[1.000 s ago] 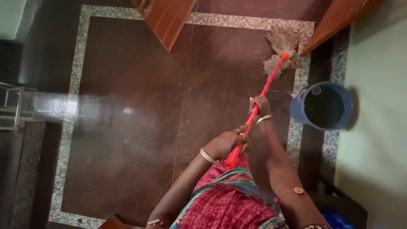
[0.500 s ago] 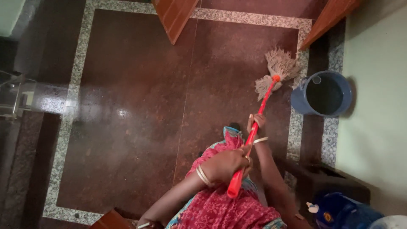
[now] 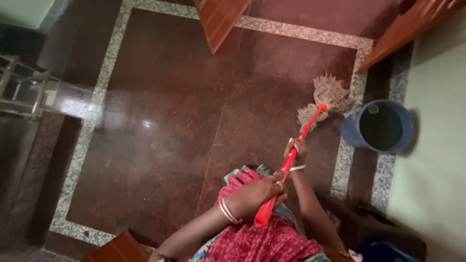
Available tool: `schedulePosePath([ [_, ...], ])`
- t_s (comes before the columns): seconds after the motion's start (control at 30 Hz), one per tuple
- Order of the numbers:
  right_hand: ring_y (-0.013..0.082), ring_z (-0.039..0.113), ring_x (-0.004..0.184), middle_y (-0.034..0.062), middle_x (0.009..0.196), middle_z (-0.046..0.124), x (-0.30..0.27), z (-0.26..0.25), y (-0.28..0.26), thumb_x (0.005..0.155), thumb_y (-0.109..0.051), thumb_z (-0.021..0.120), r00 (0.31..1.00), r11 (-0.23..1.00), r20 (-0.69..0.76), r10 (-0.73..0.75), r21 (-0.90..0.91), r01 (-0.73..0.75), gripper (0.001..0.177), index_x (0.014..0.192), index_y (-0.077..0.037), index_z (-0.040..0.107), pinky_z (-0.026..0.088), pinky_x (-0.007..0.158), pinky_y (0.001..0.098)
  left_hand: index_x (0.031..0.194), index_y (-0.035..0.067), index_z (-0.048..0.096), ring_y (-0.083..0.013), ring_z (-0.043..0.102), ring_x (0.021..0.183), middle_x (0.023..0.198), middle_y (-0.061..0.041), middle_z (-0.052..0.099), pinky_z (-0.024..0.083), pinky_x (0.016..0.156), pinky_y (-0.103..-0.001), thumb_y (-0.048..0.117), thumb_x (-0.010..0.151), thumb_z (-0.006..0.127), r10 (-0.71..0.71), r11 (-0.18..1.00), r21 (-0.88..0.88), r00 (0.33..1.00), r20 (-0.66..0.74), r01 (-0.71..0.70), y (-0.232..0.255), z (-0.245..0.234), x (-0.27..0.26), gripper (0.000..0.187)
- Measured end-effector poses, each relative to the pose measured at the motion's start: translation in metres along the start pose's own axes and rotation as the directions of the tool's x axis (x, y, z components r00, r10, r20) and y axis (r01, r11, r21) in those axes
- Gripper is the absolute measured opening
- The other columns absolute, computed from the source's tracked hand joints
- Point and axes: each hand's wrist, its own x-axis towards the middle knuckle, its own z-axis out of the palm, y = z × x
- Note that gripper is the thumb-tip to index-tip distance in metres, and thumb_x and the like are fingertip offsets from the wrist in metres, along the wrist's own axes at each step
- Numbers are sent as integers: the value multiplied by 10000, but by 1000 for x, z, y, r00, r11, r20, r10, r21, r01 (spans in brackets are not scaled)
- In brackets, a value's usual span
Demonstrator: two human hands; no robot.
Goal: The person mops the tiled floor and stairs using a mop. They move the mop across the surface, lean the mop against a white cabinet, and then unlatch and open a wooden door to exit.
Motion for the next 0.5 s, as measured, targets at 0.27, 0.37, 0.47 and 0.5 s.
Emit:
schedulePosePath([
  [0.27, 340, 533, 604, 134, 633, 502, 35, 32, 37, 975, 57, 591, 993, 990, -8, -119, 75, 120, 375, 648, -43, 439, 470, 666, 446, 926, 13, 588, -333, 628, 997, 927, -142, 640, 507, 804, -435, 100, 933, 605, -28, 999, -33, 994, -102, 25, -4, -13, 26, 89],
  [0.37, 337, 503, 597, 128, 626, 470, 49, 38, 36, 971, 63, 591, 990, 988, 44, -135, 80, 131, 350, 664, -39, 456, 506, 756, 465, 824, 21, 543, -303, 610, 953, 845, -120, 619, 504, 800, -405, 76, 895, 608, -63, 998, -11, 991, -117, 62, 3, -20, 34, 111],
  [0.47, 332, 523, 611, 125, 647, 494, 58, 50, 34, 973, 54, 600, 985, 983, 112, -130, 144, 113, 329, 679, -46, 490, 498, 759, 458, 755, 38, 516, -265, 630, 911, 798, -92, 622, 505, 808, -375, 49, 842, 588, -96, 995, 24, 986, -138, 100, 6, -30, 34, 113],
  [0.5, 331, 516, 597, 126, 636, 486, 59, 55, 36, 968, 52, 605, 982, 980, 124, -143, 158, 123, 346, 662, -47, 478, 498, 750, 457, 743, 46, 513, -251, 644, 897, 797, -82, 628, 505, 810, -366, 41, 821, 577, -121, 992, 28, 982, -143, 126, 7, -31, 33, 101],
])
